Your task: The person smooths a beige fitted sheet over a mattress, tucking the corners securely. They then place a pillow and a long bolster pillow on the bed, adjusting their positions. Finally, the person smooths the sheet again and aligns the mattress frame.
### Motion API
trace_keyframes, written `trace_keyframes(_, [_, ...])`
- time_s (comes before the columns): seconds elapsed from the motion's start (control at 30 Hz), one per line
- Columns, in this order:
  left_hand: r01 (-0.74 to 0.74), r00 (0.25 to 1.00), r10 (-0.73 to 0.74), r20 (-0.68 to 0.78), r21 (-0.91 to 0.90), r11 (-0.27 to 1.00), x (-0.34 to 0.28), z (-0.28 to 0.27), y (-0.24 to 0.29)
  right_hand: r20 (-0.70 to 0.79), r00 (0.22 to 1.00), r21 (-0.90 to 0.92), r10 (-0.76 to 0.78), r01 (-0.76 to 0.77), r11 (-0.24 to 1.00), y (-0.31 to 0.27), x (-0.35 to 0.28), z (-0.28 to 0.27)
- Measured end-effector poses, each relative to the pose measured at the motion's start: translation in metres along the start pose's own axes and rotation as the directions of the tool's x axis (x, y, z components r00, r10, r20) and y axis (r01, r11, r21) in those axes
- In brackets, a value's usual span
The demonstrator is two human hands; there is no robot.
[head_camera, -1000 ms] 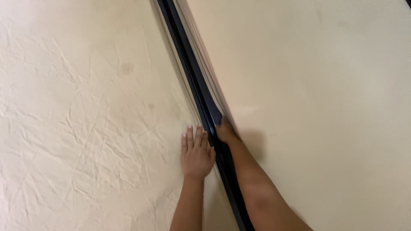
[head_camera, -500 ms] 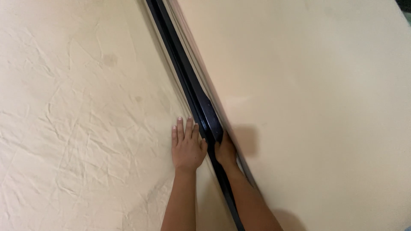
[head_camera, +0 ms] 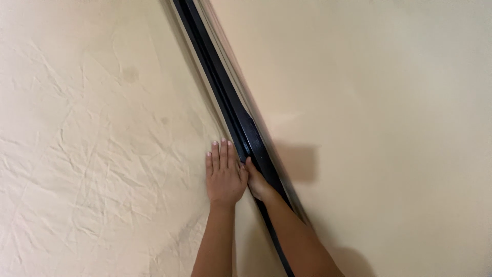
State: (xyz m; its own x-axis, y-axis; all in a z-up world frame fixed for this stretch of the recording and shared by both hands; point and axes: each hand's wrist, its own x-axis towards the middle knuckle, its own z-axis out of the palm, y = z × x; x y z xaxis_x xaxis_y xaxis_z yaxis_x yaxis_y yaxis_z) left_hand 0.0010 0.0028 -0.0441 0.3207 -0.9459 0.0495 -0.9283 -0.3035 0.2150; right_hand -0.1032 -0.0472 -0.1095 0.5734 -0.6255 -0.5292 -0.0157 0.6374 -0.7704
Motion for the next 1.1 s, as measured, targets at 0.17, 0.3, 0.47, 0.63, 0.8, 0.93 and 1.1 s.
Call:
trace_keyframes(0.17, [-0.009,1.0,0.009,-0.008,0.0,1.0,-0.004,-0.004,0.003,0.067,0.987,-0.001,0.144,-0.145,0.989,-0.015,0.007,0.006])
trace_keyframes(0.3, [-0.007,1.0,0.007,-0.022,-0.003,1.0,-0.004,0.003,0.001,0.099,0.98,-0.094,0.171,-0.162,0.982,-0.014,0.02,0.001])
trace_keyframes(0.47, [-0.02,1.0,0.02,0.004,0.075,0.997,-0.007,0.007,0.0,-0.008,0.99,0.117,0.142,-0.141,0.983,-0.064,0.001,0.059])
trace_keyframes(0.63, [-0.027,1.0,0.026,0.016,0.048,0.998,-0.005,0.002,0.0,-0.063,0.986,-0.043,0.152,-0.154,0.987,-0.026,0.024,0.035])
trace_keyframes(0.8, [-0.039,0.999,0.038,0.029,0.035,0.999,-0.008,-0.001,0.001,-0.13,0.987,-0.24,0.099,-0.128,0.962,0.018,0.048,0.001])
trace_keyframes(0.93, [0.0,0.998,-0.008,0.062,0.12,0.993,-0.002,0.001,0.006,-0.193,0.981,-0.379,0.035,-0.107,0.919,0.064,0.061,-0.073])
trace_keyframes(1.1, [0.055,0.991,-0.074,0.11,0.164,0.985,-0.001,-0.008,0.016,-0.242,0.963,-0.401,-0.114,0.008,0.916,0.048,0.101,-0.057])
